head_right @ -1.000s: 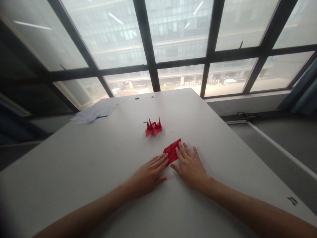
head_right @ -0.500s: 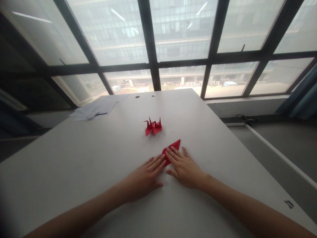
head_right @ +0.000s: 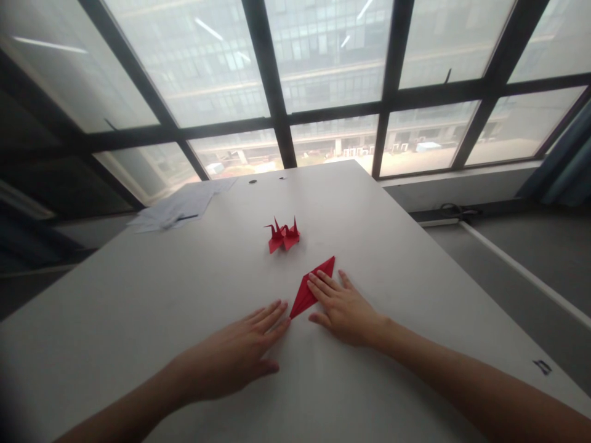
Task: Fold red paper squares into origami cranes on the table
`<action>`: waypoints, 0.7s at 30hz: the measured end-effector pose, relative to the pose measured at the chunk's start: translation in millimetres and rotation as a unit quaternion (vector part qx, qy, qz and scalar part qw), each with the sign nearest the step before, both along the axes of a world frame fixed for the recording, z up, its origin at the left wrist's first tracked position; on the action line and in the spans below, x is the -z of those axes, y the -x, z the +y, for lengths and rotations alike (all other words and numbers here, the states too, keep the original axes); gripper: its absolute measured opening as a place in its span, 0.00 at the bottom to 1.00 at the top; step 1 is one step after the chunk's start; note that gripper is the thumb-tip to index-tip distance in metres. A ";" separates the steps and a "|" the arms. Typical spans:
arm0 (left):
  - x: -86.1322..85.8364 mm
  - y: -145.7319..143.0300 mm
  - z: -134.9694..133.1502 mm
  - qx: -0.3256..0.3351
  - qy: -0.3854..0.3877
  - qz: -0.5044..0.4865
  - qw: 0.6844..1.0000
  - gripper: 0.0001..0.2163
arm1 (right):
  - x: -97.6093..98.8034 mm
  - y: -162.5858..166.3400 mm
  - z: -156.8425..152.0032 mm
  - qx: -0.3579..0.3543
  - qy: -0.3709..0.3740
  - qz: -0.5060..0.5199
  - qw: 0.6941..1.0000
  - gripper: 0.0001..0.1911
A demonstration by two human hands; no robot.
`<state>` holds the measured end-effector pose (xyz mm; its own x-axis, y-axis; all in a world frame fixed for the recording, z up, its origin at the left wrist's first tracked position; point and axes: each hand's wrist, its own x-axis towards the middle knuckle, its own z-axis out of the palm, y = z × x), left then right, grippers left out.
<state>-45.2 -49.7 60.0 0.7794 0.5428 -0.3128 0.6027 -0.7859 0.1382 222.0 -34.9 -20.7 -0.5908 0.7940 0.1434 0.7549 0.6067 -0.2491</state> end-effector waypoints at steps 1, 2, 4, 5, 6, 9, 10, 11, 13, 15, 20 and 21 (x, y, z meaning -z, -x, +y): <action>-2.7 1.0 1.3 0.004 -0.002 -0.001 1.000 0.30 | 0.1 0.0 0.1 0.000 0.001 0.000 1.000 0.35; -5.0 1.2 3.0 0.004 -0.005 0.000 1.000 0.27 | 0.1 0.1 0.2 0.000 0.001 -0.001 1.000 0.36; -6.7 -1.4 6.6 -0.017 -0.027 0.000 0.999 0.22 | -0.1 0.1 0.2 -0.001 0.003 -0.002 1.000 0.36; -5.4 -4.2 8.2 -0.031 -0.045 -0.008 0.998 0.21 | -0.3 0.1 0.2 -0.001 0.003 -0.001 1.000 0.36; -2.5 -7.7 9.4 -0.042 -0.066 -0.023 0.997 0.20 | -0.5 0.1 0.0 -0.002 0.002 -0.001 1.000 0.36; 15.9 -19.2 10.0 -0.034 -0.112 -0.088 0.989 0.23 | -0.8 0.0 -0.5 -0.002 -0.002 0.000 1.000 0.35; 24.1 -22.2 9.5 -0.021 -0.119 -0.105 0.987 0.25 | -0.8 0.1 -0.7 -0.002 -0.003 0.001 1.000 0.35; 32.3 -24.5 8.9 -0.011 -0.124 -0.115 0.986 0.27 | -0.9 0.3 -0.9 -0.002 -0.004 0.002 1.000 0.34; 46.8 -27.4 8.0 0.002 -0.132 -0.119 0.984 0.30 | -1.1 0.9 -1.1 0.001 -0.005 0.007 1.000 0.34; 55.9 -29.2 8.7 0.001 -0.151 -0.123 0.981 0.28 | -1.9 1.7 -1.3 0.010 -0.006 0.019 1.000 0.32; 56.9 -34.1 17.6 -0.007 -0.181 -0.183 0.966 0.17 | -7.0 2.3 -1.9 0.042 -0.031 0.070 0.996 0.25; 55.8 -34.8 19.7 -0.006 -0.183 -0.192 0.964 0.16 | -8.1 1.9 -1.8 0.042 -0.040 0.079 0.995 0.22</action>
<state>-10.4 -30.0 4.2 0.7922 0.5724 0.2117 0.5723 -0.8172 0.0683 220.1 -36.7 -12.6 -0.4876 0.8223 0.2933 0.7593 0.5652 -0.3225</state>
